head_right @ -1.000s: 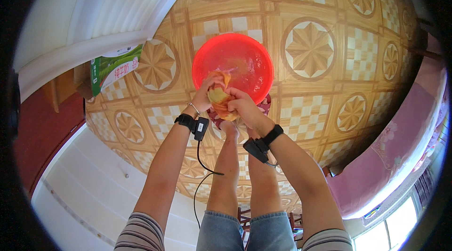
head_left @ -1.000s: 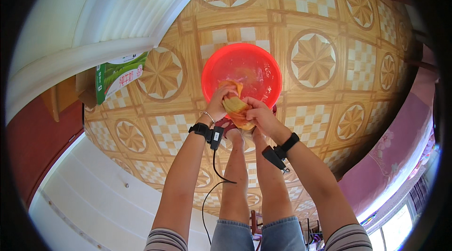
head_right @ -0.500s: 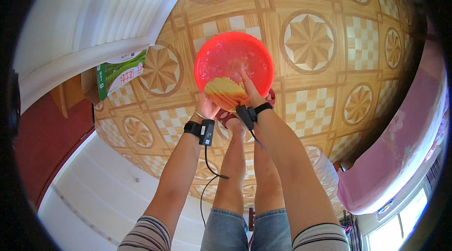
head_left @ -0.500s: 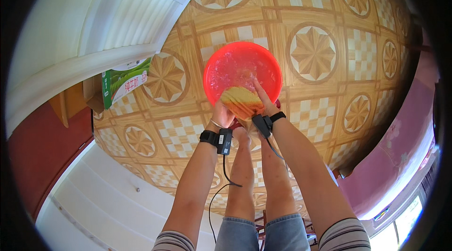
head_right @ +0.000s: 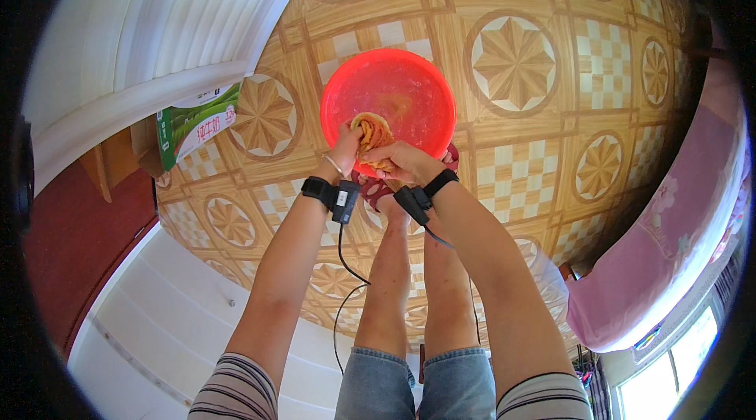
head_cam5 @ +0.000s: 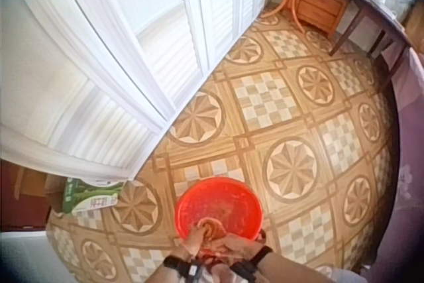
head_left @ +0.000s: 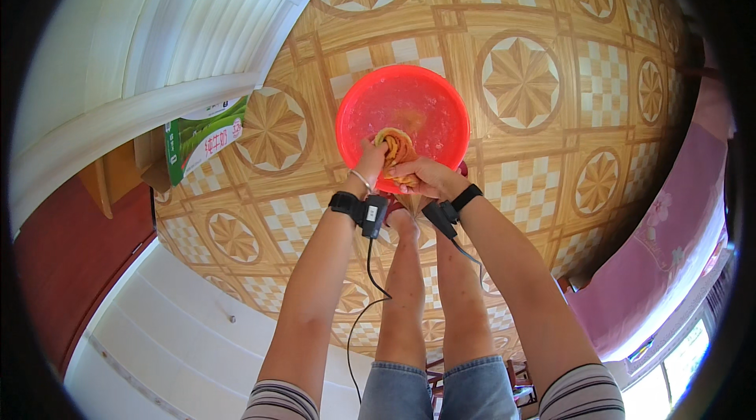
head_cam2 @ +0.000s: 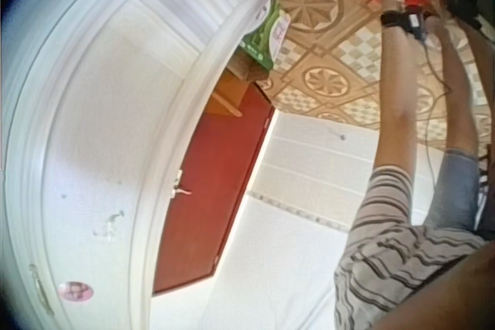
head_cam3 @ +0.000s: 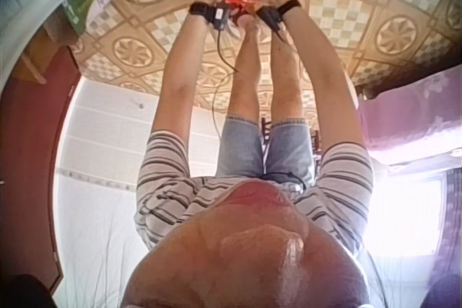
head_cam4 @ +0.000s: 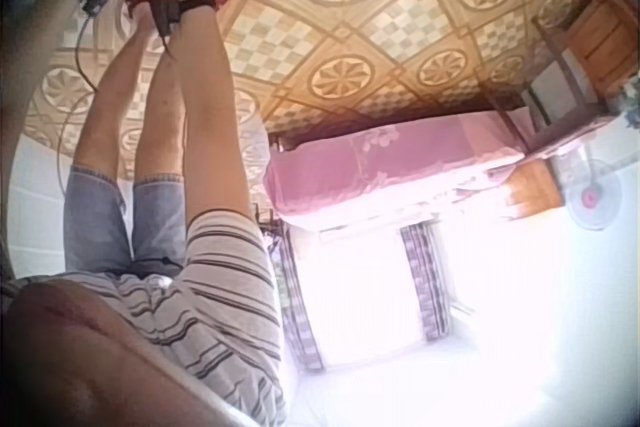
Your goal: The person cleans a bedroom by vacuuming the floor near a bed and under a curtain, and subsequently washes a cleaning cloth in a red bucket filled with water before wiping the headboard and frame of the bed.
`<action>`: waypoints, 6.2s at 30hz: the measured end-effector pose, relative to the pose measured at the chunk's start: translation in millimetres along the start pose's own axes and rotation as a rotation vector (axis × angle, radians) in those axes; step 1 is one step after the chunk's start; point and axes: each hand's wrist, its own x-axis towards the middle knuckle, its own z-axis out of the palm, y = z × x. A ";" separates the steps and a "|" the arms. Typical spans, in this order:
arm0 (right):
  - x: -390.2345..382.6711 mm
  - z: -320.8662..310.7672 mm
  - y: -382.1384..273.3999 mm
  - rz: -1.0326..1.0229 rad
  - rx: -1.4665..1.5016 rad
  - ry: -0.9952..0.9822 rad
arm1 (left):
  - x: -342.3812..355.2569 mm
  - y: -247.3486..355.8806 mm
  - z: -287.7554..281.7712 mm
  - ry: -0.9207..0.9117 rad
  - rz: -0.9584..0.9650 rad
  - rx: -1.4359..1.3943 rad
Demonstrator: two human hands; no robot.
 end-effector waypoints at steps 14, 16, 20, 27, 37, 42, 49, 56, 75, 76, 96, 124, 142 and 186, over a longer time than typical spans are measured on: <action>-28.1 -15.5 11.9 0.142 0.549 -0.414 | -21.1 38.4 12.0 -0.482 -0.196 -0.216; -26.0 -13.1 1.4 0.151 0.064 -0.162 | -19.6 38.6 11.1 -0.482 -0.178 -0.169; -25.8 7.8 -15.1 -0.026 -0.603 -0.025 | -18.2 40.3 15.7 -0.376 -0.163 -0.054; -6.7 23.2 9.0 -0.440 -1.173 0.587 | -1.9 6.4 32.1 0.085 0.022 0.081; -15.9 12.3 -3.0 -0.323 -1.050 0.452 | -10.4 3.1 14.4 -0.148 -0.043 -0.299; -24.8 4.5 -2.0 0.143 -0.012 -0.140 | -35.9 10.1 8.5 -0.271 -0.005 -0.379; -28.8 -2.8 8.9 0.295 0.324 -0.356 | -36.8 22.8 19.0 -0.355 -0.110 -0.177; -35.0 21.6 -1.5 -0.007 -0.365 -0.014 | -22.6 19.4 28.6 -0.177 0.091 0.068; -18.9 53.4 1.0 -0.240 -1.249 0.669 | -8.6 19.6 35.3 0.303 0.322 0.715; -25.4 55.2 0.9 -0.243 -1.246 0.666 | -16.7 24.6 36.0 0.180 0.246 0.512; -224.4 127.4 14.4 -0.824 -1.280 0.698 | -360.6 236.2 188.4 -0.398 0.618 0.064; -605.7 220.7 309.8 -0.899 -0.603 1.207 | -558.3 43.4 325.0 -0.958 -0.001 0.699; -819.3 172.8 822.0 -1.731 0.674 1.407 | -895.6 -388.5 499.6 -2.383 1.374 1.426; -1395.9 -484.0 1265.9 -1.681 0.834 1.564 | -1098.1 -1169.7 1059.0 -1.812 0.032 1.335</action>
